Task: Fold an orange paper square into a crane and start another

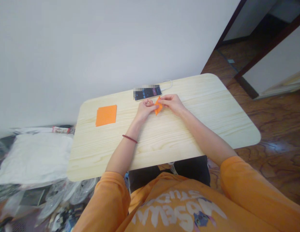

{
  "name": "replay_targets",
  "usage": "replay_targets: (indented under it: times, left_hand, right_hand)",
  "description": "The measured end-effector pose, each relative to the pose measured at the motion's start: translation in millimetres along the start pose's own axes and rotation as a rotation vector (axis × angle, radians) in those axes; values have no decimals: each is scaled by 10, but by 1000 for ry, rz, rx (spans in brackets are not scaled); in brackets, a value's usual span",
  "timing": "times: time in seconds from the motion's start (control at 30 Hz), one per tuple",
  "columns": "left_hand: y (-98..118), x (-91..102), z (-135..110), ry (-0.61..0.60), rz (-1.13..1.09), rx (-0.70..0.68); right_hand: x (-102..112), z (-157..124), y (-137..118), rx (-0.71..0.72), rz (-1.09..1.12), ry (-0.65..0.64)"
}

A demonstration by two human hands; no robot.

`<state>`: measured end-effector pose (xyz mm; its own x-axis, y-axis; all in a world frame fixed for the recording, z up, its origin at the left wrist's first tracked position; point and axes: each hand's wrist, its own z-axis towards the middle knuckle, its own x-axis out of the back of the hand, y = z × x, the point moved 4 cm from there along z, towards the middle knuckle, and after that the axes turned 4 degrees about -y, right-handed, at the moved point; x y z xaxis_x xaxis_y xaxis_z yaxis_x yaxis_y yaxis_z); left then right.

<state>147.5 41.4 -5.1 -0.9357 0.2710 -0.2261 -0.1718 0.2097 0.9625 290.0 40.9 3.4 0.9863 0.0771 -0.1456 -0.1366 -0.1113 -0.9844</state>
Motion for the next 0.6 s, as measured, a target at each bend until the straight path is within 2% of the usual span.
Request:
replay_targets:
  times: [0.27,0.6]
  left_hand:
    - [-23,31,15,20,-5,-14]
    - [12,11,-12,-114,9,66]
  right_hand:
    - [-23,-15,-36,2,51,-10]
    - [-4,-8,-25,-24,136,-144]
